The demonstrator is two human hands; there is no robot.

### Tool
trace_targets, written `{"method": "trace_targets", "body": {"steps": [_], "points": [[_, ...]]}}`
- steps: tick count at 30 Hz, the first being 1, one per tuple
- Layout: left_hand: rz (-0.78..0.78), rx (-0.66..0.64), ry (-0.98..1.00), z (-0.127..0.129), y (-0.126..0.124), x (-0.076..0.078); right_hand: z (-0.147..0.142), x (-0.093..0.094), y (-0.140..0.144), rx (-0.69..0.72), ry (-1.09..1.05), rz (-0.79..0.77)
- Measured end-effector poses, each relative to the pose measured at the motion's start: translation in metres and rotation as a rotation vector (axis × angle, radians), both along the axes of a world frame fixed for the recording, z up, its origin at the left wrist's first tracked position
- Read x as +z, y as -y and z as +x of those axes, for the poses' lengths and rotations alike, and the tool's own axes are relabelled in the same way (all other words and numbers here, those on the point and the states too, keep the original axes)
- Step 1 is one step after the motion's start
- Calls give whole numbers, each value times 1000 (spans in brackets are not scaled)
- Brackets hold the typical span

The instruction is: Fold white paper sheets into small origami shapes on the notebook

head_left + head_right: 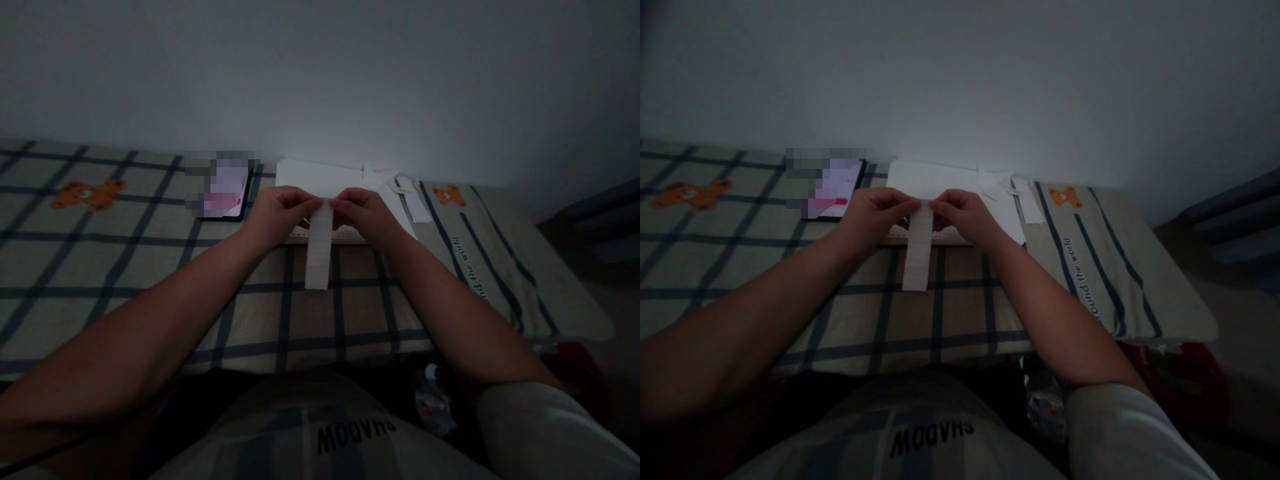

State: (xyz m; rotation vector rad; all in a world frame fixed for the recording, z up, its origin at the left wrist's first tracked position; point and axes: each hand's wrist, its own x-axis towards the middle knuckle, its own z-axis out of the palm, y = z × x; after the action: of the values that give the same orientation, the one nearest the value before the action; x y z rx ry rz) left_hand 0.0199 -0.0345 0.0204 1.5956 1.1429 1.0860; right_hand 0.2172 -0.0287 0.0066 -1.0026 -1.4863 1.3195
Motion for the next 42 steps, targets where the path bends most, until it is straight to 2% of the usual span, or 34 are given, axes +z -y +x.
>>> {"method": "trace_targets", "body": {"steps": [4, 9, 13, 18, 25, 31, 42], "points": [[70, -1, 29, -1, -3, -3, 0, -2, -2, -6, -8, -17], [150, 82, 69, -3, -8, -6, 0, -3, 0, 138, -24, -77], [135, 121, 98, -2, -10, -7, -1, -2, 2, 174, -41, -65], [79, 105, 142, 0, -10, -9, 1, -3, -1, 113, 51, 25], [-85, -34, 60, -1, -7, -6, 5, -11, -9, -51, 31, 123], [-22, 32, 71, -1, -6, -5, 4, -12, -11, -24, 3, 36], [-93, -16, 54, 1, -4, -2, 2, -8, -9, -101, 7, 117]]}}
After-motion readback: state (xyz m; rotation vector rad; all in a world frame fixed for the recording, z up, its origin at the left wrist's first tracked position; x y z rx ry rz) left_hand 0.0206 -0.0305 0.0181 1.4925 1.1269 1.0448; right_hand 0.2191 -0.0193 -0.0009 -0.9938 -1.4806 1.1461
